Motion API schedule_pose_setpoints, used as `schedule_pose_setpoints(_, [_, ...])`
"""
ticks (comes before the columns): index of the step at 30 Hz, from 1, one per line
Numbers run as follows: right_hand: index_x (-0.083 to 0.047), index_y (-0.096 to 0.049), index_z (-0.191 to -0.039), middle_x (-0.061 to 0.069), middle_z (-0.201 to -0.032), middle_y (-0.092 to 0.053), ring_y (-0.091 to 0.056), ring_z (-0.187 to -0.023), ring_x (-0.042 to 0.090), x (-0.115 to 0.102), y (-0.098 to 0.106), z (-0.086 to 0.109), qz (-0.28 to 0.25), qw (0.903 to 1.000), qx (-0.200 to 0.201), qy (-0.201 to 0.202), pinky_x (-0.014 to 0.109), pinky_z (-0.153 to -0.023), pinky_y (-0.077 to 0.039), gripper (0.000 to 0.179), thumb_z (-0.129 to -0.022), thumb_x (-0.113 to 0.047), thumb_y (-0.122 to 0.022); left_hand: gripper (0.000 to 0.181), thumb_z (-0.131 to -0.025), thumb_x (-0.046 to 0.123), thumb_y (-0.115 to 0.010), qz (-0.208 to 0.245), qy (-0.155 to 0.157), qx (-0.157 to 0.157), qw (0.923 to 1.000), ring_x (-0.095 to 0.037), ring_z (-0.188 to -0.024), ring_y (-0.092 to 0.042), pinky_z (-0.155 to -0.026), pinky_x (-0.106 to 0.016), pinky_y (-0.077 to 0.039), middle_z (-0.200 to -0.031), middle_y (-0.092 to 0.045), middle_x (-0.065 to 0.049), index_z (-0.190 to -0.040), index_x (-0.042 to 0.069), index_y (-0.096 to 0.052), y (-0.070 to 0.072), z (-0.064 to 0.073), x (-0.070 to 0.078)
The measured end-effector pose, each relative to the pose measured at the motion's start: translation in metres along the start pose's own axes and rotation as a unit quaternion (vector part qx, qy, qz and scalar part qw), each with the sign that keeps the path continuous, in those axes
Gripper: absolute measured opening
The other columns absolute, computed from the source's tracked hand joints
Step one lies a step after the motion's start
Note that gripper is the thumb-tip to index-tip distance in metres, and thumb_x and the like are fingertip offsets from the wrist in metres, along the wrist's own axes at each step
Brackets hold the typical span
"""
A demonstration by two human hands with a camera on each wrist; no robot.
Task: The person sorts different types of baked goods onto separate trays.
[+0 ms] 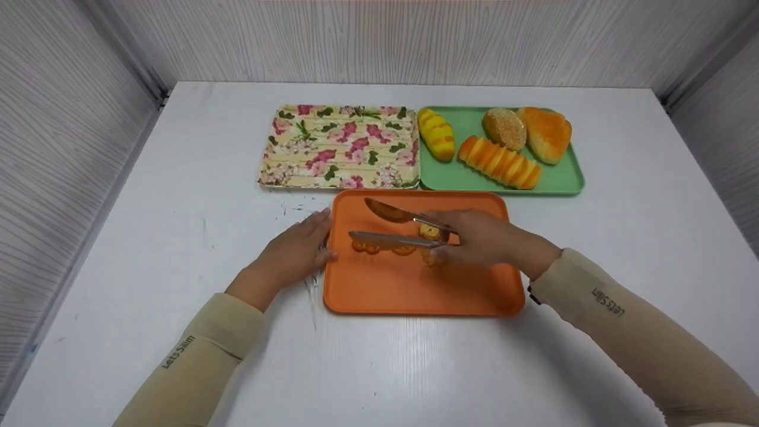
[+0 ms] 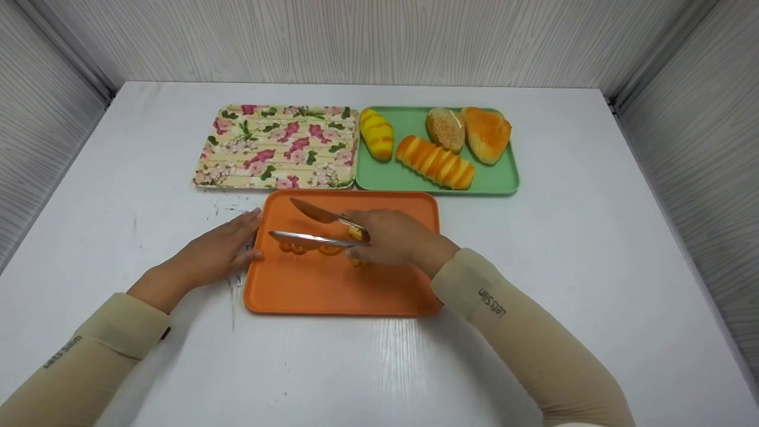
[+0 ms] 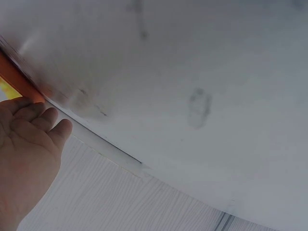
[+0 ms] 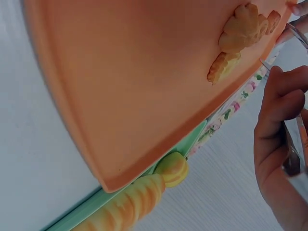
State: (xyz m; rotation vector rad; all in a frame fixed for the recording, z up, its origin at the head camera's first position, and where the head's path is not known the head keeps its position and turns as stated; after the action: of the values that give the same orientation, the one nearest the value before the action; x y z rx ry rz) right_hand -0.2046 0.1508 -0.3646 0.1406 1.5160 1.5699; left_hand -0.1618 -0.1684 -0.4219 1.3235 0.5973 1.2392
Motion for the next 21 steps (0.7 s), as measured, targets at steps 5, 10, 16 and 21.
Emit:
schedule_pose_setpoints(5, [-0.018, -0.035, -0.149, 0.0, -0.102, -0.064, -0.055, -0.076, 0.016, -0.004, -0.005, -0.004, 0.014, 0.9998, -0.015, 0.006, 0.036, -0.068, -0.045, 0.066, -0.092, -0.039, -0.062, 0.075, -0.099, 0.047, -0.044, 0.003, -0.003, 0.001, 1.0, -0.026, -0.144, -0.011, -0.114, -0.045, -0.016, -0.158, -0.011, -0.01, -0.153, 0.004, -0.012, 0.001, 0.001, 0.0])
schedule_pose_setpoints(10, [-0.02, -0.038, -0.147, -0.001, -0.1, -0.064, -0.056, -0.08, 0.017, -0.009, -0.008, -0.007, 0.033, 0.9993, -0.012, 0.016, 0.037, -0.074, -0.046, 0.061, -0.093, -0.036, -0.062, 0.075, -0.099, 0.048, -0.042, 0.003, -0.001, -0.001, 1.0, -0.026, -0.144, -0.009, -0.114, -0.045, -0.015, -0.158, -0.01, -0.009, -0.153, 0.005, -0.012, 0.001, 0.001, 0.0])
schedule_pose_setpoints(16, [-0.021, -0.04, -0.146, -0.004, -0.095, -0.064, -0.055, -0.078, 0.016, -0.012, -0.01, -0.009, 0.048, 0.9987, -0.011, 0.013, 0.035, -0.072, -0.047, 0.06, -0.093, -0.034, -0.063, 0.075, -0.098, 0.047, -0.044, 0.002, 0.002, 0.004, 1.0, -0.026, -0.143, -0.012, -0.114, -0.045, -0.017, -0.158, -0.013, -0.009, -0.152, 0.005, -0.014, 0.001, 0.001, 0.001])
schedule_pose_setpoints(21, [-0.019, -0.042, -0.146, -0.004, -0.093, -0.062, -0.052, -0.073, 0.017, -0.013, -0.01, -0.01, 0.071, 0.9974, -0.009, 0.008, 0.034, -0.067, -0.045, 0.06, -0.092, -0.036, -0.063, 0.075, -0.098, 0.047, -0.045, 0.007, 0.002, 0.009, 0.9999, -0.025, -0.143, -0.013, -0.113, -0.045, -0.018, -0.158, -0.013, -0.009, -0.152, 0.005, -0.015, 0.001, 0.002, 0.001])
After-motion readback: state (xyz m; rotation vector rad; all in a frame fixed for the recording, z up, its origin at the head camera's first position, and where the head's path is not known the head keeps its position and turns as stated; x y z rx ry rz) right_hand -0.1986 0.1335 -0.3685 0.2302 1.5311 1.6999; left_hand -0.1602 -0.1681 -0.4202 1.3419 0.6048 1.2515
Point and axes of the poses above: each hand's wrist, its own z-axis away from the middle knuckle, its own y-axis out of the back of the hand, x = y × z, the point moved 1 cm from there along -z, towards the middle knuckle
